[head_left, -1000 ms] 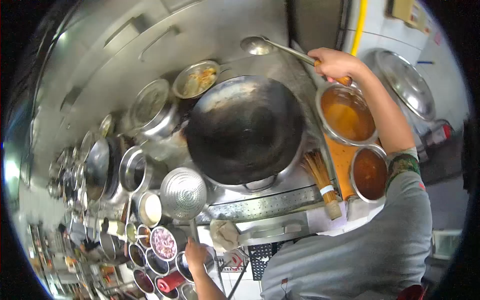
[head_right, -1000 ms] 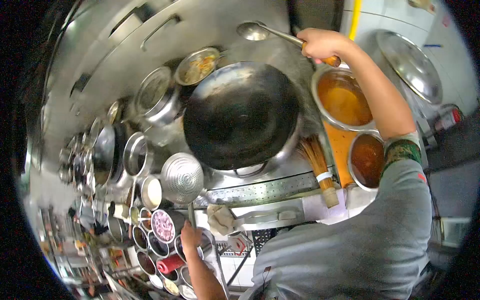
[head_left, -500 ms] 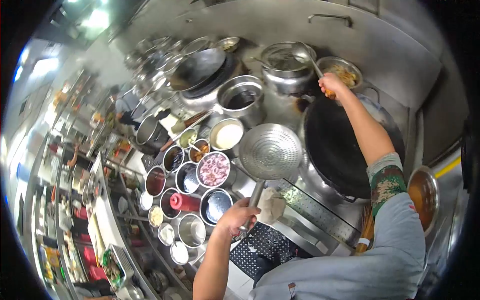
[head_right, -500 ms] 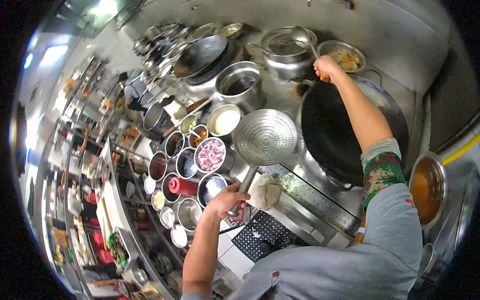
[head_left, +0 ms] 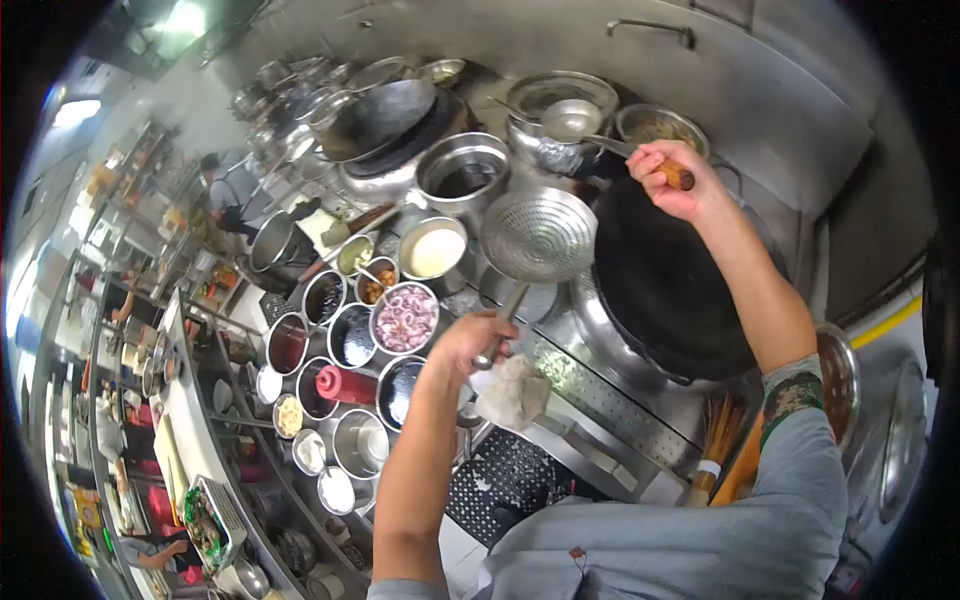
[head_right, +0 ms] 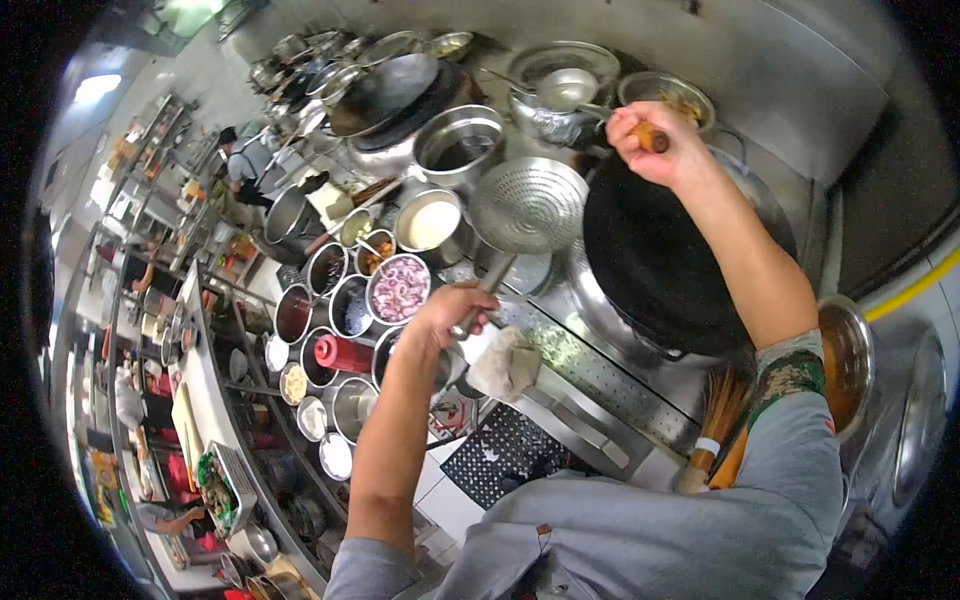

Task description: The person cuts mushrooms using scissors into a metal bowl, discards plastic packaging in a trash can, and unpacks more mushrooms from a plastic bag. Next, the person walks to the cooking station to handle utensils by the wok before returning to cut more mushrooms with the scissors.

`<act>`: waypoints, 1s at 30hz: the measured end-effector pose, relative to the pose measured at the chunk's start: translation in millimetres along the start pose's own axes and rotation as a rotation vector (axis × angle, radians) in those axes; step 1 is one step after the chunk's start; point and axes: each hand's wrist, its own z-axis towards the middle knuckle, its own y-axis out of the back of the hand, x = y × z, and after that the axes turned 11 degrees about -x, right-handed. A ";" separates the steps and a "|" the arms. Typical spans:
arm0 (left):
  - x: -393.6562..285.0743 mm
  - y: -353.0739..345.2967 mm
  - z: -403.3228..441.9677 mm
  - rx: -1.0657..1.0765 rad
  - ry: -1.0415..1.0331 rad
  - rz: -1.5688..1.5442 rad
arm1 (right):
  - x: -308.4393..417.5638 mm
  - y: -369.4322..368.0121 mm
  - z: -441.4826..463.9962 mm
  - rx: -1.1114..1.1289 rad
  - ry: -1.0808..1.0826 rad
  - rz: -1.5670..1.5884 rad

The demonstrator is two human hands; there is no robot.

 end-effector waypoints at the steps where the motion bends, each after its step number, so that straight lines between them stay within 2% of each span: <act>1: -1.8 0.7 3.0 0.009 0.003 -0.008 | -7.0 -0.7 -10.7 0.006 -0.036 -0.011; 7: -3.4 10.5 22.6 0.055 0.047 -0.004 | -54.2 -16.0 -64.5 -0.182 0.037 -0.278; 11: -4.3 17.1 36.7 0.073 0.010 0.065 | -62.3 -4.6 -76.3 -0.121 -0.034 -0.447; 12: -10.2 19.0 38.8 0.094 -0.009 0.149 | -68.0 -6.3 -78.6 -0.173 0.024 -0.447; 15: -17.9 22.7 36.5 -0.007 -0.060 0.202 | -73.2 0.0 -90.1 -0.153 0.029 -0.577; 19: -30.4 34.1 28.9 -0.140 -0.140 0.466 | -80.5 -7.1 -118.7 -0.247 0.149 -0.825; 22: -27.9 34.7 16.7 -0.353 -0.394 0.984 | -75.2 12.1 -131.9 -0.302 0.225 -1.086; 25: -10.0 27.4 -10.5 -0.632 -0.748 1.092 | -69.9 35.2 -152.8 -0.410 0.337 -1.379; 26: -5.3 34.2 -10.7 -0.637 -0.745 1.042 | -66.4 50.4 -160.6 -0.453 0.405 -1.439; 27: 0.6 39.5 -22.7 -0.645 -0.956 1.047 | -64.6 64.3 -169.1 -0.497 0.471 -1.497; 29: 3.1 52.4 -28.5 -0.457 -0.537 0.804 | -63.1 73.4 -203.9 -0.694 0.614 -1.534; 30: 3.8 48.1 -39.0 -0.405 -0.365 0.608 | -58.4 81.9 -225.9 -0.780 0.620 -1.562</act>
